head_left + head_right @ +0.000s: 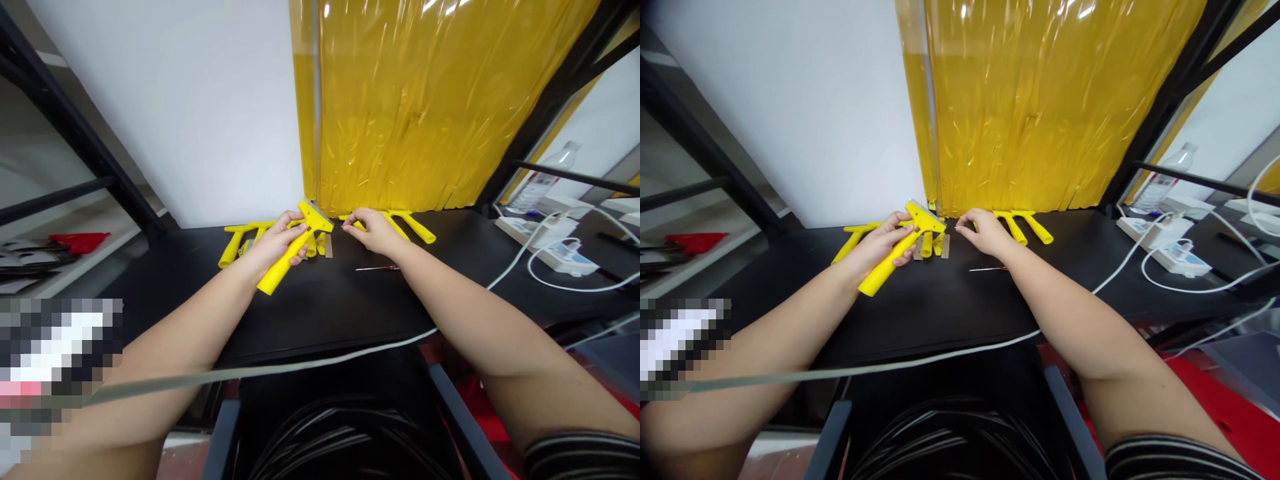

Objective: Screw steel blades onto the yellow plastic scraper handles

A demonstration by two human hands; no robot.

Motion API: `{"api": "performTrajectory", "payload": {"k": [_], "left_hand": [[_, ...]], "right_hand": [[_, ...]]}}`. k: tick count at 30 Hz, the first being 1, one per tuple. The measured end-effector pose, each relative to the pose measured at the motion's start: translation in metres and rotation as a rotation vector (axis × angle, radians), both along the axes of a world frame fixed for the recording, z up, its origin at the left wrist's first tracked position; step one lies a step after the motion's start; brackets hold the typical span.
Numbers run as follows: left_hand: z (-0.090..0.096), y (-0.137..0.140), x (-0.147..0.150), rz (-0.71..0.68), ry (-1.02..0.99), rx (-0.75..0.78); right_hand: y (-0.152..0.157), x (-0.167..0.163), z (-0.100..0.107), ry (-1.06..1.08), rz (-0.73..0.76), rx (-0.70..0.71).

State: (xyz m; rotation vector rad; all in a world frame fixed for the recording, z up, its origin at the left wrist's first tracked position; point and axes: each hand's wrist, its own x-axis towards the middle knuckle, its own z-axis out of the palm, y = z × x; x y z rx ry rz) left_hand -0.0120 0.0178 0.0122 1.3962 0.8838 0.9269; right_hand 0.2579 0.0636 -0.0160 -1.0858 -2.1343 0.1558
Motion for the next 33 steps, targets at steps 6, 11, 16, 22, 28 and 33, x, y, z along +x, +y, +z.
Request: {"api": "performTrajectory", "payload": {"k": [6, 11, 16, 22, 28, 33], "left_hand": [[-0.002, 0.004, 0.0, 0.046, -0.103, -0.074], [-0.005, 0.001, 0.003, -0.005, -0.133, -0.075], [-0.006, -0.004, 0.009, -0.014, -0.118, -0.037], [-0.004, -0.011, 0.015, 0.017, -0.117, -0.018], [-0.009, -0.013, 0.02, 0.02, -0.205, 0.002], [-0.016, -0.012, 0.024, 0.022, -0.245, 0.033]], "right_hand": [[-0.019, -0.023, 0.003, 0.23, 0.172, -0.038], [-0.017, -0.03, -0.001, 0.245, 0.187, -0.031], [-0.013, -0.03, -0.004, 0.282, 0.183, -0.102], [-0.013, -0.031, -0.006, 0.332, 0.22, -0.059], [-0.011, -0.031, -0.006, 0.378, 0.151, -0.096], [-0.011, -0.032, -0.004, 0.44, 0.106, -0.135]]}}
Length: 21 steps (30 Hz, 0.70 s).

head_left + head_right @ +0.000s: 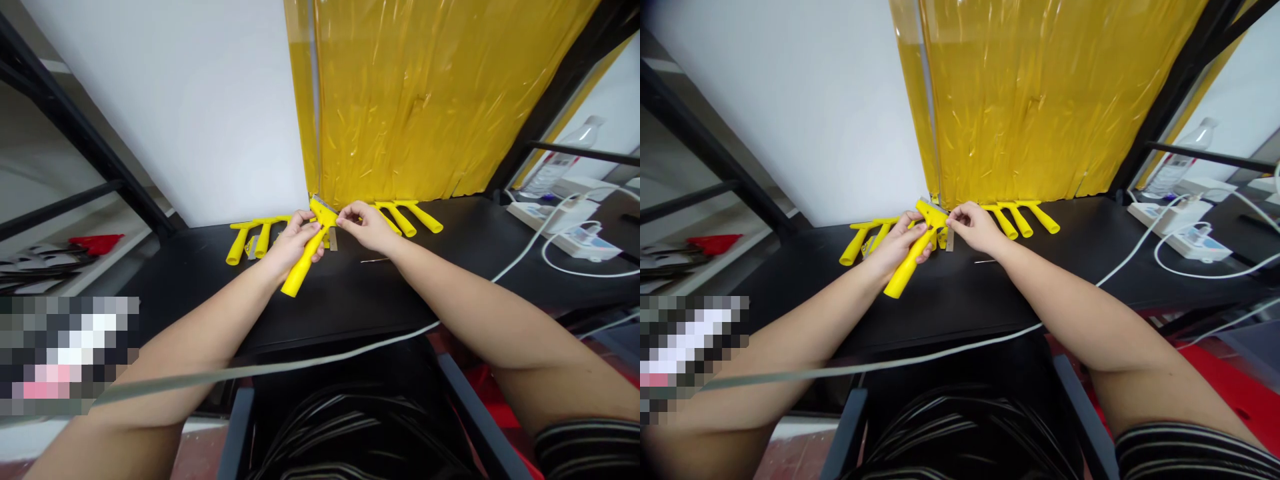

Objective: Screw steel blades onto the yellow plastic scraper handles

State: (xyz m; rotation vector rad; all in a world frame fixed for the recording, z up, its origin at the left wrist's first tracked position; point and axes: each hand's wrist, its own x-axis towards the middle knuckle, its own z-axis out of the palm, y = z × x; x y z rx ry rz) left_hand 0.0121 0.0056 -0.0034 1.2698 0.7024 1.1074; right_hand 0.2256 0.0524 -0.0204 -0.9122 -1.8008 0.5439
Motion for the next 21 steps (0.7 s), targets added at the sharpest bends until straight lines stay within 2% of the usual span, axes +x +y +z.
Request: {"api": "performTrajectory", "payload": {"k": [2, 6, 9, 17, 21], "left_hand": [[-0.002, 0.001, 0.001, -0.002, -0.007, 0.001], [-0.003, 0.001, 0.001, -0.021, -0.011, -0.003], [-0.003, 0.001, 0.001, -0.025, -0.041, -0.029], [-0.001, 0.002, 0.002, -0.037, -0.061, -0.174], [0.002, 0.004, 0.002, -0.032, -0.055, -0.228]], "right_hand": [[0.0, 0.0, 0.0, 0.085, 0.036, -0.089], [-0.002, 0.003, 0.001, 0.301, 0.207, -0.38], [-0.004, 0.005, 0.002, 0.396, 0.274, -0.501], [-0.006, 0.013, 0.007, 0.417, 0.422, -0.645], [-0.003, 0.014, 0.005, 0.324, 0.392, -0.559]]}}
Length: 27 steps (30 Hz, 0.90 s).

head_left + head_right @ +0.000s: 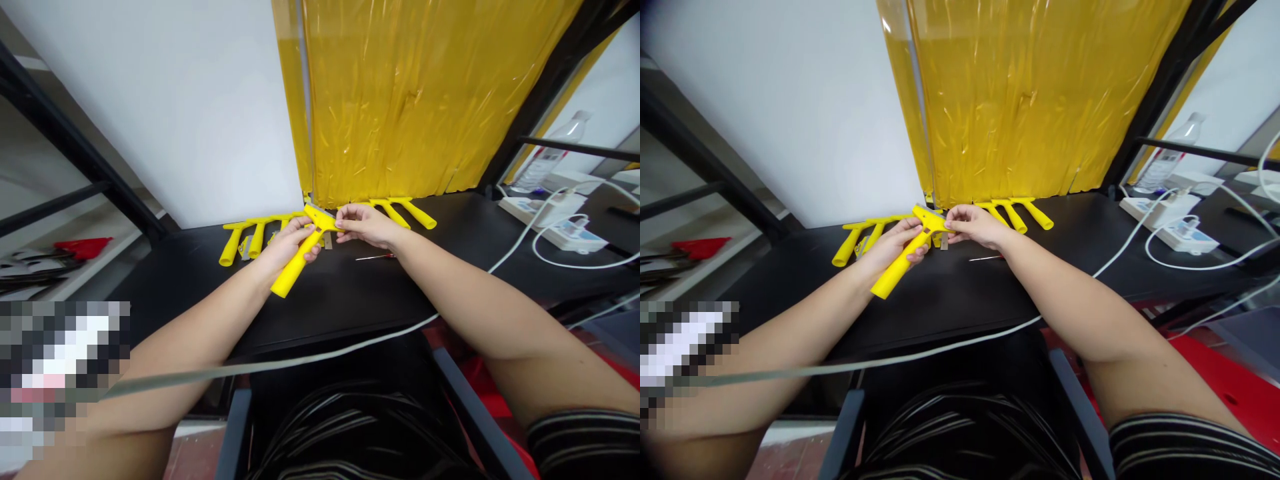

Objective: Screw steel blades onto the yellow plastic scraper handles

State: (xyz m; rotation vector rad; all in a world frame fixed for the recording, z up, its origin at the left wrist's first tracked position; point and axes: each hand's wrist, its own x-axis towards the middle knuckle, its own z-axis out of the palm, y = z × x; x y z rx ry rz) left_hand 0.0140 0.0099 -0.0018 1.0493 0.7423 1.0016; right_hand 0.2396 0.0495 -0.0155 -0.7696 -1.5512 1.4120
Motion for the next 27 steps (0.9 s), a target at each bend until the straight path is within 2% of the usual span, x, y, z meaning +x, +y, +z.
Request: {"api": "performTrajectory", "payload": {"k": [6, 13, 16, 22, 27], "left_hand": [[0.007, -0.003, 0.003, 0.041, -0.001, -0.032], [0.008, -0.003, 0.002, 0.062, 0.007, -0.004], [0.004, -0.001, 0.001, 0.058, 0.018, 0.036], [0.001, -0.006, 0.001, 0.073, 0.092, 0.142], [0.0, -0.012, 0.006, 0.109, 0.122, 0.247]], "right_hand": [[-0.004, -0.002, 0.001, -0.222, -0.157, 0.457], [-0.012, 0.001, 0.009, -0.404, -0.213, 0.829], [-0.013, 0.002, 0.009, -0.439, -0.215, 0.876], [-0.013, -0.002, 0.007, -0.473, -0.267, 0.83], [-0.014, -0.009, 0.003, -0.412, -0.341, 0.804]]}}
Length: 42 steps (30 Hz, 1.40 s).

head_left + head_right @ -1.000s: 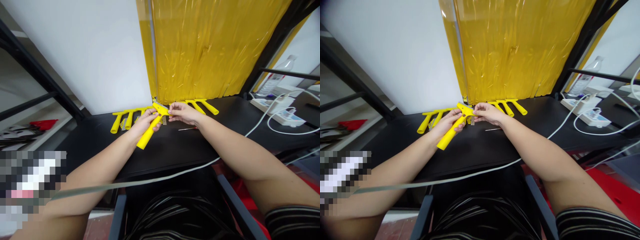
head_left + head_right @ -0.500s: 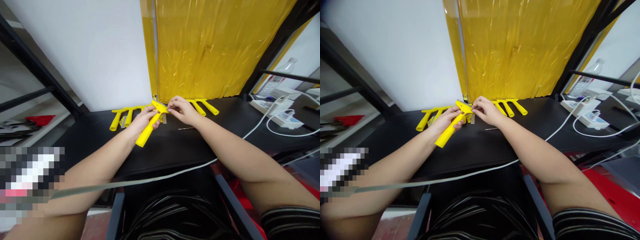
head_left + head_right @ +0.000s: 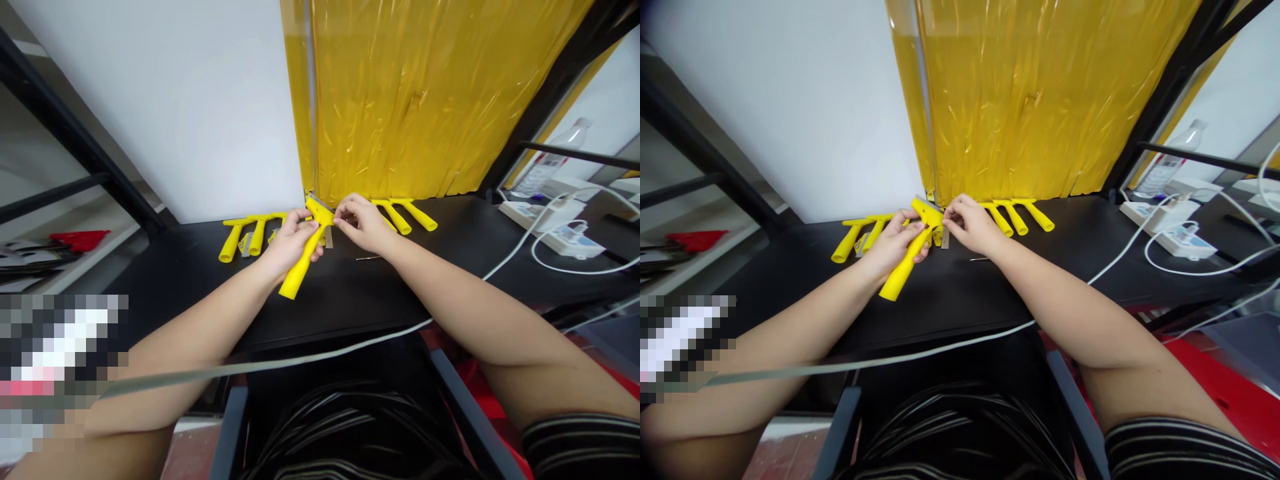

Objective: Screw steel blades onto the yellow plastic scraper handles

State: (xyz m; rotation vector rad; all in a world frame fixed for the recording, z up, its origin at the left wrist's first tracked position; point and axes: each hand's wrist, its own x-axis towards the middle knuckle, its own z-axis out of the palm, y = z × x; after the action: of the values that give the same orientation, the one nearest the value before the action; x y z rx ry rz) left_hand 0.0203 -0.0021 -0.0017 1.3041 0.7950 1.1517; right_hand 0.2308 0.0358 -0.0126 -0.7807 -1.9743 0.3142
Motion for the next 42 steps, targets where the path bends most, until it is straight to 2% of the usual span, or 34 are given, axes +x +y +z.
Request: {"api": "performTrajectory", "payload": {"k": [5, 7, 11, 13, 15, 18, 20, 23, 26, 29, 32, 35, 37, 40, 42], "left_hand": [[-0.002, -0.006, 0.006, 0.016, 0.029, 0.147], [-0.004, -0.008, 0.006, 0.04, 0.044, 0.16], [-0.009, -0.009, 0.0, 0.035, 0.131, 0.203], [-0.01, -0.008, -0.002, 0.01, 0.191, 0.247], [-0.009, -0.008, -0.003, 0.007, 0.201, 0.248], [-0.004, -0.006, -0.001, 0.031, 0.141, 0.185], [-0.001, -0.004, -0.002, 0.023, 0.133, 0.166], [0.002, 0.003, -0.007, -0.01, 0.176, 0.165], [0.001, 0.01, -0.014, -0.021, 0.209, 0.145], [0.0, 0.015, -0.019, -0.033, 0.212, 0.111], [0.001, 0.017, -0.021, -0.037, 0.191, 0.085], [0.002, 0.019, -0.022, -0.022, 0.177, 0.079], [0.001, 0.021, -0.022, -0.013, 0.175, 0.086], [0.0, 0.023, -0.023, 0.004, 0.182, 0.101], [0.0, 0.024, -0.024, 0.02, 0.188, 0.11]], "right_hand": [[0.002, -0.008, -0.003, 0.099, -0.105, -0.047], [0.005, -0.011, -0.005, 0.15, -0.136, -0.119], [0.01, -0.02, -0.011, 0.301, -0.051, -0.498], [0.011, -0.022, -0.011, 0.322, 0.006, -0.633], [0.01, -0.019, -0.007, 0.222, -0.014, -0.611], [0.007, 0.002, 0.008, -0.109, -0.158, -0.373], [0.004, 0.026, 0.019, -0.302, -0.207, -0.314], [0.004, 0.064, 0.029, -0.565, -0.038, -0.532], [0.011, 0.091, 0.027, -0.742, -0.092, -0.673], [0.023, 0.102, 0.017, -0.785, -0.185, -0.64], [0.028, 0.103, 0.01, -0.797, -0.094, -0.62], [0.021, 0.092, 0.013, -0.815, -0.066, -0.705], [0.013, 0.081, 0.019, -0.765, -0.046, -0.722], [0.002, 0.063, 0.024, -0.642, 0.043, -0.647], [-0.003, 0.053, 0.024, -0.532, 0.042, -0.622]]}}
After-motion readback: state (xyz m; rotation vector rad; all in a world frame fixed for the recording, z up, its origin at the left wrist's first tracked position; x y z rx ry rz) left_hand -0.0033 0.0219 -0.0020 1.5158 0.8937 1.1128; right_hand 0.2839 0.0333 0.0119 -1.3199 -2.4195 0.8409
